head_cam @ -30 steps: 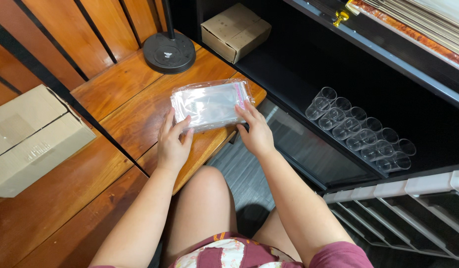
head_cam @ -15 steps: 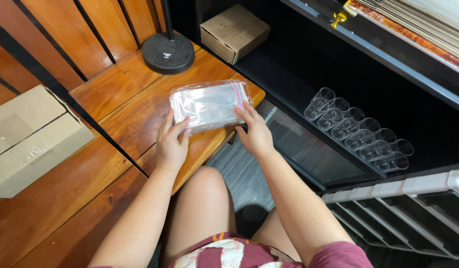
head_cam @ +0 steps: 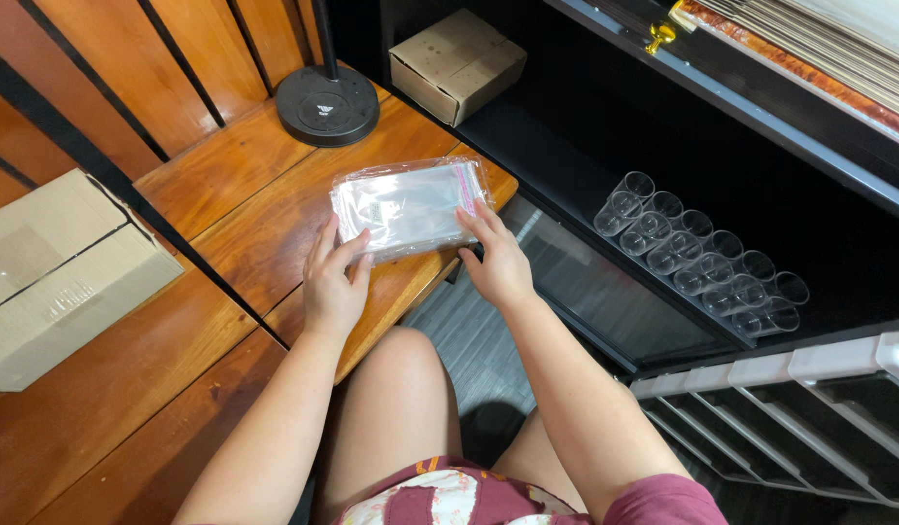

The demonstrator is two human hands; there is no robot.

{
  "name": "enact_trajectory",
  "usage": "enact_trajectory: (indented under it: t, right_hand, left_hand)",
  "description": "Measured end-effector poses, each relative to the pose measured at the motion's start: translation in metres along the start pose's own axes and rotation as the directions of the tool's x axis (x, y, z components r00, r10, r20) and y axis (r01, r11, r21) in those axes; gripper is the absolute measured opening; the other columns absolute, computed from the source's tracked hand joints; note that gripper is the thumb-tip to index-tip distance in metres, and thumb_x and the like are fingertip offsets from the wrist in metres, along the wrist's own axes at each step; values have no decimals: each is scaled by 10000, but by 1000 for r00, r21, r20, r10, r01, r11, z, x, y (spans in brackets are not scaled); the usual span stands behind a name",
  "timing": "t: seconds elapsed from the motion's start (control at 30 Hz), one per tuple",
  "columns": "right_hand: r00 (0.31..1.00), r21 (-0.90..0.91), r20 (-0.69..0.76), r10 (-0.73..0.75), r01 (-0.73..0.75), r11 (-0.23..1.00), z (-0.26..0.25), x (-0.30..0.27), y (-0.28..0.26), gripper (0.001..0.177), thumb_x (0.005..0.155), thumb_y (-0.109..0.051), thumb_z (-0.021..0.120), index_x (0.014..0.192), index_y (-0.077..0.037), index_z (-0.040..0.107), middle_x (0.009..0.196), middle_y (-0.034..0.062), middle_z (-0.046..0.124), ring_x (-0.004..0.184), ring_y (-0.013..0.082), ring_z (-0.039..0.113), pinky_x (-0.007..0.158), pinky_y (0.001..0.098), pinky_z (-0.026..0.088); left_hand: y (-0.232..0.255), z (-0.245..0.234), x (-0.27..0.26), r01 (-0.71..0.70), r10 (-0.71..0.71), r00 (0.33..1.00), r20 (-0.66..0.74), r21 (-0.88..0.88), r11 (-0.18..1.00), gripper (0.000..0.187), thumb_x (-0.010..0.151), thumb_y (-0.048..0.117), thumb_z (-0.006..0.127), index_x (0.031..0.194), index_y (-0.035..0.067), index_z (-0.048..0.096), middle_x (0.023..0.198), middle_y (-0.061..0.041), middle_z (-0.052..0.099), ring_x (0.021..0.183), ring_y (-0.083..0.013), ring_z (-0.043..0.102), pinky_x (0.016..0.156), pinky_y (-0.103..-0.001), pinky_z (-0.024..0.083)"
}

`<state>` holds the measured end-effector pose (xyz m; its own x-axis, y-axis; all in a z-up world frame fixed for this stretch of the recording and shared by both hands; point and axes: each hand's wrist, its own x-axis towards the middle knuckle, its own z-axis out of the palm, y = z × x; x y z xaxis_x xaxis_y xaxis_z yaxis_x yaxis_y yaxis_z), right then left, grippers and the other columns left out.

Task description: The person sits on the floor and repeatedly picks up stacks of clear plastic pouches from a wooden bench. They place each stack onto a shelf containing cardboard and other items, then return to the bench to grab another stack.

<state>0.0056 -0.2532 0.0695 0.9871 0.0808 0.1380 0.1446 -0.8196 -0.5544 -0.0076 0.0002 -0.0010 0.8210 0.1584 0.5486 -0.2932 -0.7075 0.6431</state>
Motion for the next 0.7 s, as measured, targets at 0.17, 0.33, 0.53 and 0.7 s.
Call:
enact_trajectory:
  t: [0.17,0.33,0.53,0.7]
  right_hand:
    - [1000,-1,0,2,-2,1000,-1,0,0,646,948,-190,709,1525,-394,503,1645,-30,394,1423,385,490,1138,513,482]
    - [1000,2,4,3,-3,1000,-2,0,-1,639,949,-185,707,1523,-386,510,1646,-33,391,1418,394,494,1136,516,483]
    - [1000,12,5,0,0,1000,-1,0,-1,644,946,-176,710,1524,-376,511,1649,-30,387,1415,404,493,1133,524,487]
    - [1000,2,4,12,-12,1000,0,-1,-1,646,942,-191,714,1522,-387,507,1640,-45,394,1423,385,489,1141,514,480]
  left_hand:
    - [0,-1,0,11,-11,1000,4,4,1000,344,925,177,772,1247,296,760,1538,-168,539,1436,-385,490,1153,-535,402]
    - [4,-3,1,14,-13,1000,3,-10,1000,339,927,156,766,1240,284,767,1526,-180,544,1423,-415,495,1145,-557,405]
    - [1,-2,1,20,-20,1000,3,-7,1000,327,929,162,769,1229,294,773,1524,-164,549,1428,-405,493,1145,-556,404]
    - [-1,0,0,-12,12,1000,-23,0,1000,326,919,163,778,1215,299,777,1500,-157,567,1407,-400,516,1127,-550,425]
